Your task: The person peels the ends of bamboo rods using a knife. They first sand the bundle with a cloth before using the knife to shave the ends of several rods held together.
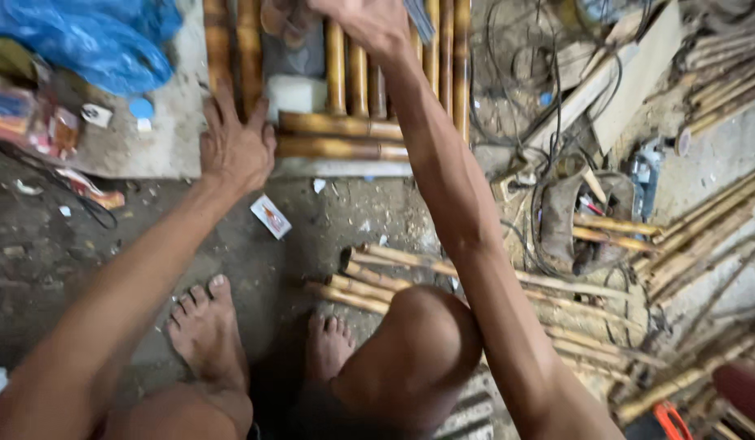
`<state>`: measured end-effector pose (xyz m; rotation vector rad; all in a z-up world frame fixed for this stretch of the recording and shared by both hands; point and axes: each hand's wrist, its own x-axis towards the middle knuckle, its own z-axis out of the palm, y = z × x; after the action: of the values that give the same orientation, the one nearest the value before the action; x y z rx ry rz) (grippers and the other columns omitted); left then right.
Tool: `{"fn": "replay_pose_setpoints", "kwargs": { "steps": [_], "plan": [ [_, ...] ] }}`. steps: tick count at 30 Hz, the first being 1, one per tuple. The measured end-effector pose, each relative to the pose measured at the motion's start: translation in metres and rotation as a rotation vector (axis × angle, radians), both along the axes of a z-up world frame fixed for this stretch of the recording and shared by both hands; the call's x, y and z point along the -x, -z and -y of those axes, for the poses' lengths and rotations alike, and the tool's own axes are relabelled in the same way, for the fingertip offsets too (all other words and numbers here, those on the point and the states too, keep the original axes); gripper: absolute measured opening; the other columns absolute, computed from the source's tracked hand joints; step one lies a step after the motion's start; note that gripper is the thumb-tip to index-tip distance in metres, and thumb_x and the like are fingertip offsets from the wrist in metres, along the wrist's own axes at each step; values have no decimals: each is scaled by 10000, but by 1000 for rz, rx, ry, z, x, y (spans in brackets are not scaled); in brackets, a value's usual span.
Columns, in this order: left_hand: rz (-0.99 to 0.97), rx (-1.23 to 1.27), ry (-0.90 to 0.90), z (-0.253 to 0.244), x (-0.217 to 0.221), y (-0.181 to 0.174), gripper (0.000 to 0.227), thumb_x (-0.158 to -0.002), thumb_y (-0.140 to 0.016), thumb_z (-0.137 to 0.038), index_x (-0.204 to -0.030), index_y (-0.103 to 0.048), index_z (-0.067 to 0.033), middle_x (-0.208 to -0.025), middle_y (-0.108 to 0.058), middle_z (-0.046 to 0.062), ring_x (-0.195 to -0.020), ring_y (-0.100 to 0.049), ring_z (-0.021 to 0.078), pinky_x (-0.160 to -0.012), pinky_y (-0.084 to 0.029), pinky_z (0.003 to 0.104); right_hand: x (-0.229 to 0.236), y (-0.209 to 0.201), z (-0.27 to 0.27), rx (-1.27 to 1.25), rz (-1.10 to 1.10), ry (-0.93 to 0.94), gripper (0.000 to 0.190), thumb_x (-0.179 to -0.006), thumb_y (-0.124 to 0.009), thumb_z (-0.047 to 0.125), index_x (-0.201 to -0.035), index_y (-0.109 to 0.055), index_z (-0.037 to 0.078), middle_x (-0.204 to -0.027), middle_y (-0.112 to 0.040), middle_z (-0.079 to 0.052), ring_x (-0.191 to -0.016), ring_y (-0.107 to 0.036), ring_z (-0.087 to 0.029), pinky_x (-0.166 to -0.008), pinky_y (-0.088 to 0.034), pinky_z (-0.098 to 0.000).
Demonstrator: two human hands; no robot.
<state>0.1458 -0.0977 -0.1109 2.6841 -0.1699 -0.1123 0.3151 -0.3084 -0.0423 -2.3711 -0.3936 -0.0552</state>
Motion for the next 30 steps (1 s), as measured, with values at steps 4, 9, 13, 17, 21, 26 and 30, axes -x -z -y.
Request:
{"fn": "replay_pose_setpoints", "kwargs": {
  "steps": [4,9,13,17,21,26,30],
  "plan": [
    [83,-63,13,-3,-6,22,550,-923,-586,-229,-1470,-551,-193,-1590,-177,332,-1327,-338,588,-799,-549,710,23,-50,-4,-151,39,157,280,-721,-816,457,-695,-673,218,-702,-759,48,-633,-728,-70,-529,-611,-240],
    [70,-67,-28,-2,-7,50,502,-956,-541,-272,-1458,-541,-264,-1581,-235,309,-1339,-347,531,-798,-566,666,26,-48,16,-585,113,-90,495,-859,-902,179,-969,-422,121,-990,-510,-47,-938,-486,-152,-833,-374,-362],
    [-80,-55,-29,-6,-9,45,530,-982,-483,-322,-1511,-453,-310,-1597,-192,304,-1411,-246,542,-897,-478,741,56,-87,22,-434,127,209,463,-688,-878,332,-1005,-741,24,-1046,-787,-117,-952,-771,-233,-813,-666,-346],
    [50,-139,-58,2,-12,57,547,-943,-552,-387,-1469,-509,-246,-1565,-280,311,-1394,-309,540,-891,-497,695,56,-70,44,-680,246,100,586,-735,-915,167,-1144,-528,2,-1171,-683,-134,-1091,-687,-234,-1009,-588,-369],
    [106,-103,-101,2,-13,55,608,-908,-616,-452,-1451,-529,-193,-1587,-306,296,-1430,-321,523,-1017,-386,705,64,-68,56,-788,239,172,745,-756,-916,160,-1284,-400,62,-1299,-583,-149,-1208,-594,-249,-1061,-535,-410],
    [328,-45,-95,11,-6,36,499,-942,-582,-417,-1312,-622,-85,-1500,-458,300,-1371,-432,492,-1052,-401,610,82,-87,62,-697,386,205,744,-746,-921,119,-1298,-433,16,-1271,-582,-173,-1186,-584,-269,-1059,-535,-405],
    [376,175,-66,15,-7,19,367,-972,-585,-321,-1192,-676,-42,-1343,-552,265,-1264,-487,458,-1052,-403,573,98,-97,65,-629,251,389,734,-749,-899,108,-1289,-427,-49,-1304,-618,-224,-1209,-643,-334,-1020,-588,-425]
  ]
}}
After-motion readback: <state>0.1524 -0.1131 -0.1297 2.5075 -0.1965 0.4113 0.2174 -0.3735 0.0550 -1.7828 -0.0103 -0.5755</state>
